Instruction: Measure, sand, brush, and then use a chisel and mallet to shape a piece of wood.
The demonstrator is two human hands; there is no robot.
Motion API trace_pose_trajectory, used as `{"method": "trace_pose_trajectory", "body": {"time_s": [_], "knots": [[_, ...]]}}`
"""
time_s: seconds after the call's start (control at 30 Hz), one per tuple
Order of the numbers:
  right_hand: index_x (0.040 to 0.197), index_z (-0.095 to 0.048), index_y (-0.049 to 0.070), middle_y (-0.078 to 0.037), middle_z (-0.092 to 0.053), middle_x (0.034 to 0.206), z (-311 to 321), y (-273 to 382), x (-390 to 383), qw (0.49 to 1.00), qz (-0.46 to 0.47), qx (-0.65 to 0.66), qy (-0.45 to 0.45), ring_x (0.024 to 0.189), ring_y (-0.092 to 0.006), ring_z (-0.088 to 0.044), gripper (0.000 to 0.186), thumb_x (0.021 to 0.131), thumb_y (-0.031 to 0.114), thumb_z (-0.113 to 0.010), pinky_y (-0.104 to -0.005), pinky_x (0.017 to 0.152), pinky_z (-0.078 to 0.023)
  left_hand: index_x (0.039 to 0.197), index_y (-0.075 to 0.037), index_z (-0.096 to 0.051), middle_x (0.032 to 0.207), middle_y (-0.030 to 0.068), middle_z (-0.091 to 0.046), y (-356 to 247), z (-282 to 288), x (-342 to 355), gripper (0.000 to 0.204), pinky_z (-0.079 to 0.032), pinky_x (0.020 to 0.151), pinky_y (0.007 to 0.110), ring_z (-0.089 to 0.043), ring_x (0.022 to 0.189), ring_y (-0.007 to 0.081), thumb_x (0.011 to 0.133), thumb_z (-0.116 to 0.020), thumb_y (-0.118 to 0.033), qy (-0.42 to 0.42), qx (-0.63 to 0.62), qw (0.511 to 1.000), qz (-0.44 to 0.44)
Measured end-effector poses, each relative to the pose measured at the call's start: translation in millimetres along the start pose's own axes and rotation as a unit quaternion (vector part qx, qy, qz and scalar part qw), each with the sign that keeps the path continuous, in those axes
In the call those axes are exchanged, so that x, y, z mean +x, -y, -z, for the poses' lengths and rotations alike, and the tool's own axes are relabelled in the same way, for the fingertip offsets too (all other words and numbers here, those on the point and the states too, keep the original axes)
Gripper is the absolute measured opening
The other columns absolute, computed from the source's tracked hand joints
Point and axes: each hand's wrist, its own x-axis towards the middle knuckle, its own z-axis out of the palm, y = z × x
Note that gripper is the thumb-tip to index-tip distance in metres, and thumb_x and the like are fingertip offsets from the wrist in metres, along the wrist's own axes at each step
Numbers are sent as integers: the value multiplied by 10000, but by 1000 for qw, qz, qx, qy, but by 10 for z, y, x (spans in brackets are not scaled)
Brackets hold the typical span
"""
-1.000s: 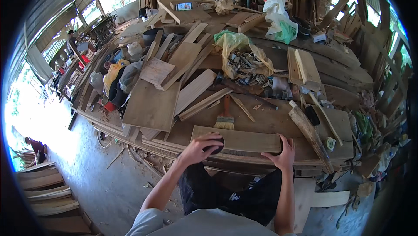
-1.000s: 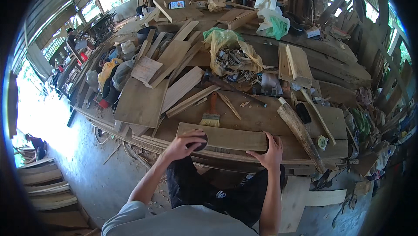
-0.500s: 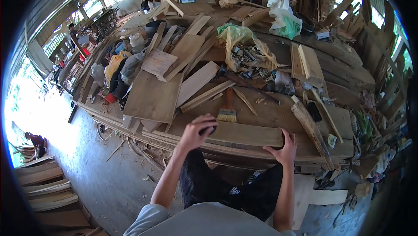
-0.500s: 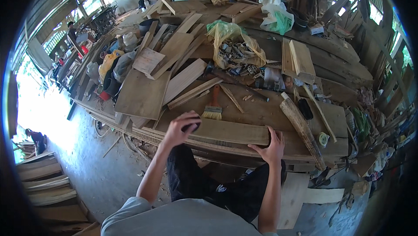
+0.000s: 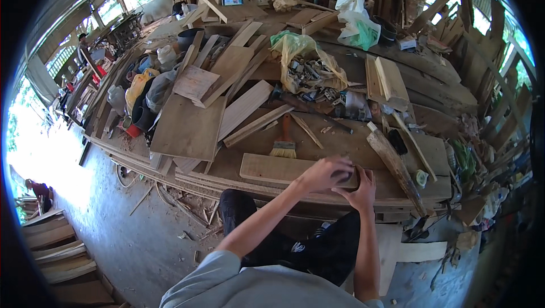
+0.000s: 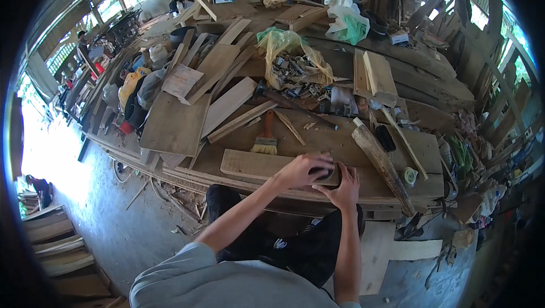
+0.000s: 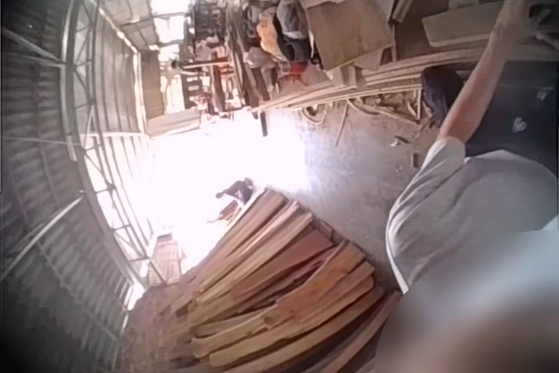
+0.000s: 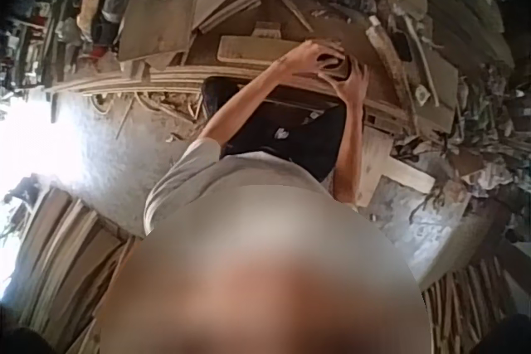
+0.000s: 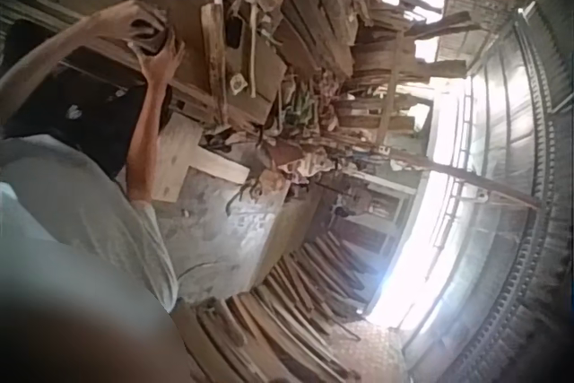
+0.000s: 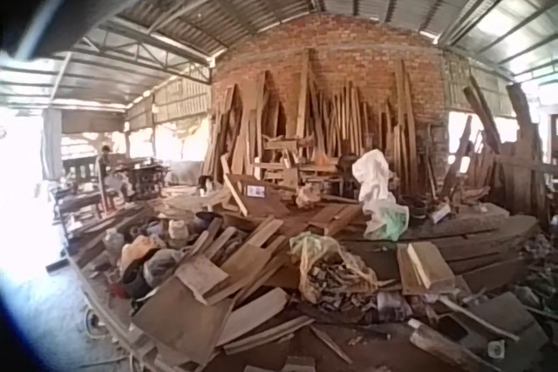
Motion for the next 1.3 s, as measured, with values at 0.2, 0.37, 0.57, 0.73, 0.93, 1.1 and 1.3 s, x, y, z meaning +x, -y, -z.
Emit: {"method": "trace_pose_trajectory", "body": {"time_s": [0.2, 0.37, 0.57, 0.73, 0.93, 1.1, 1.3], "knots": [[1367, -634, 58, -147, -696, 1257, 0, -248, -86, 999, -27, -14, 20, 1224, -390, -610, 985, 572, 511, -999, -522, 1051, -505, 1227, -79, -779, 1382, 159, -703, -282, -249, 59, 280, -540, 1107, 444, -647, 1314, 361, 954, -746, -133, 101, -12, 995, 0], [1390, -620, 73, -141, -687, 1262, 57, -65, 13, 1000, 17, -26, -6, 1222, -376, -614, 1007, 562, 497, -1007, -512, 1048, -515, 1227, -73, -776, 1386, 156, -701, -118, -114, 123, 269, -521, 1138, 460, -619, 1361, 362, 968, -727, -123, 9, 27, 998, 61], [1394, -614, 63, -136, -691, 1227, -14, -145, -34, 1000, 5, -26, -2, 1192, -380, -619, 1057, 547, 561, -1003, -512, 1026, -524, 1240, -74, -758, 1392, 156, -686, -150, -115, 53, 265, -541, 1109, 460, -629, 1338, 356, 991, -704, -149, 43, 20, 998, 43], [1385, -626, 60, -150, -693, 1203, -21, -206, -63, 1000, -6, -20, 5, 1178, -378, -621, 1046, 550, 568, -997, -509, 1029, -516, 1241, -73, -759, 1390, 145, -691, -222, -134, -38, 267, -545, 1110, 448, -634, 1337, 342, 986, -714, -138, 45, 50, 997, 44], [1370, -637, 64, -160, -683, 1217, 40, -48, -16, 1000, -4, -21, -2, 1186, -385, -620, 1041, 542, 578, -1002, -512, 1031, -515, 1224, -66, -750, 1382, 136, -682, -87, 205, -197, 261, -559, 1078, 454, -653, 1292, 354, 982, -704, -152, 6, 61, 998, 23], [1353, -645, 58, -168, -667, 1229, 71, -62, -38, 999, -23, -25, 5, 1191, -388, -623, 1019, 549, 567, -1012, -518, 1020, -523, 1215, -59, -757, 1361, 147, -698, -283, 187, -418, 246, -534, 1121, 442, -639, 1318, 342, 983, -710, -127, -12, 108, 993, 34], [1370, -647, 87, -167, -663, 1225, 65, -29, -42, 1000, -15, -5, -7, 1186, -379, -623, 1018, 552, 569, -1012, -517, 1018, -521, 1215, -78, -767, 1359, 146, -705, -75, 773, -636, 241, -531, 1126, 427, -639, 1326, 347, 982, -712, -99, -87, 116, 981, 128]]}}
